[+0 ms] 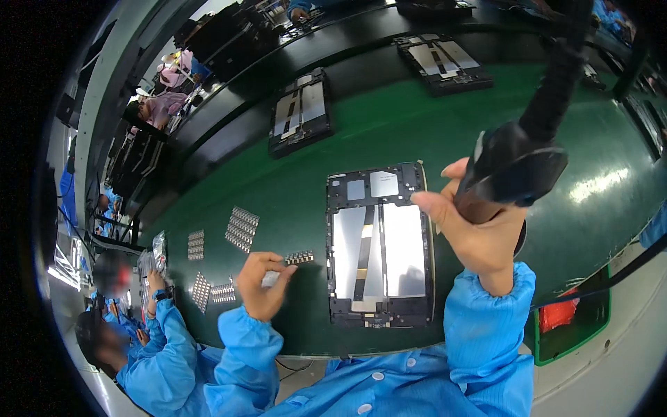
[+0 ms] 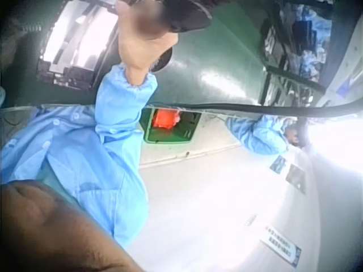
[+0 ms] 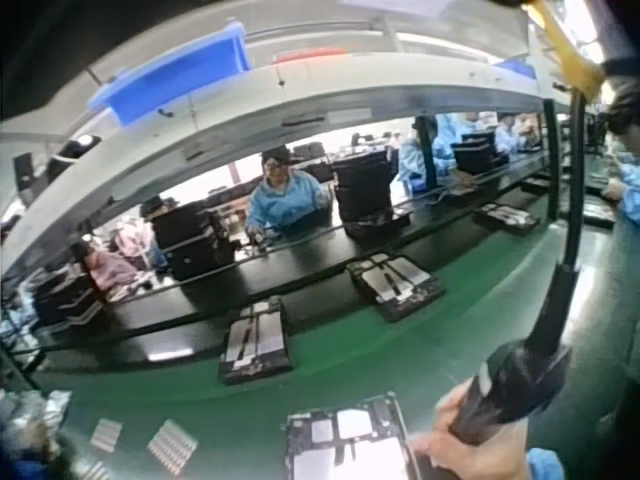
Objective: The recorder uses an electric screwdriver to install internal components and fasten screws into electronic device frames.
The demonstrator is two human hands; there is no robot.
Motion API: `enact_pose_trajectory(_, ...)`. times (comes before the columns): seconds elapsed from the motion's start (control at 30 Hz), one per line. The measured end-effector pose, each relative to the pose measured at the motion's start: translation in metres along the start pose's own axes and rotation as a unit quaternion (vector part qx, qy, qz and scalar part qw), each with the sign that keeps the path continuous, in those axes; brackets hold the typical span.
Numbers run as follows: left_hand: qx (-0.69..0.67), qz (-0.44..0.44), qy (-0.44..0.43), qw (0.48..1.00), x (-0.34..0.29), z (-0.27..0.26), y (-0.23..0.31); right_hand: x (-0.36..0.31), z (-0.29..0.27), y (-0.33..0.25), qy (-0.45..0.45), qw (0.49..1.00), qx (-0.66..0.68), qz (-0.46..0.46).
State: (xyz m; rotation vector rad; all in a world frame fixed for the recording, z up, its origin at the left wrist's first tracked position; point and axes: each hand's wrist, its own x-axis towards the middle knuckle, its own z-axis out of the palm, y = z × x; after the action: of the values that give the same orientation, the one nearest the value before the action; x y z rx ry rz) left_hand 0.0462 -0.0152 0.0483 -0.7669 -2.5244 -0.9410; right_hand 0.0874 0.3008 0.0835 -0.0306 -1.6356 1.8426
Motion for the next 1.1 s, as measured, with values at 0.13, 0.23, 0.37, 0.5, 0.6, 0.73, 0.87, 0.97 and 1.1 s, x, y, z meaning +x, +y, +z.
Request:
enact_pose_trajectory(0.13,-0.116,-0.001,0.025,0.993,-0.017,0.042,0.021,0.012,-0.012,-0.006,0.029,0.999,0.044,-0.012)
enact_pose_trajectory(0.23,-0.191,0.034,0.004,0.981,-0.019,0.059,0.043,0.022,-0.026,-0.011,0.05,0.999,0.001,-0.015)
enact_pose_trajectory(0.37,-0.219,0.05,-0.045,0.973,-0.022,0.075,0.069,0.023,-0.054,0.002,0.057,0.997,-0.014,-0.043)
enact_pose_trajectory(0.5,-0.209,0.077,-0.05,0.974,-0.016,0.09,0.085,0.02,-0.064,0.012,0.064,0.996,0.038,-0.043)
enact_pose_trajectory(0.6,-0.219,0.113,-0.051,0.968,-0.017,0.098,0.089,0.024,-0.061,0.016,0.062,0.997,0.029,-0.043)
enact_pose_trajectory(0.73,-0.272,0.122,-0.048,0.953,-0.022,0.102,0.091,0.029,-0.056,0.019,0.036,0.999,0.009,-0.036)
enact_pose_trajectory(0.87,-0.269,0.146,-0.048,0.951,-0.023,0.102,0.093,0.027,-0.046,0.021,0.016,1.0,0.003,-0.022)
enact_pose_trajectory(0.97,-0.269,0.143,-0.052,0.951,-0.024,0.101,0.092,0.026,-0.044,0.024,0.01,1.0,-0.002,-0.01)
enact_pose_trajectory(1.1,-0.277,0.15,-0.053,0.948,-0.022,0.102,0.091,0.026,-0.044,0.025,0.01,1.0,-0.013,-0.013)
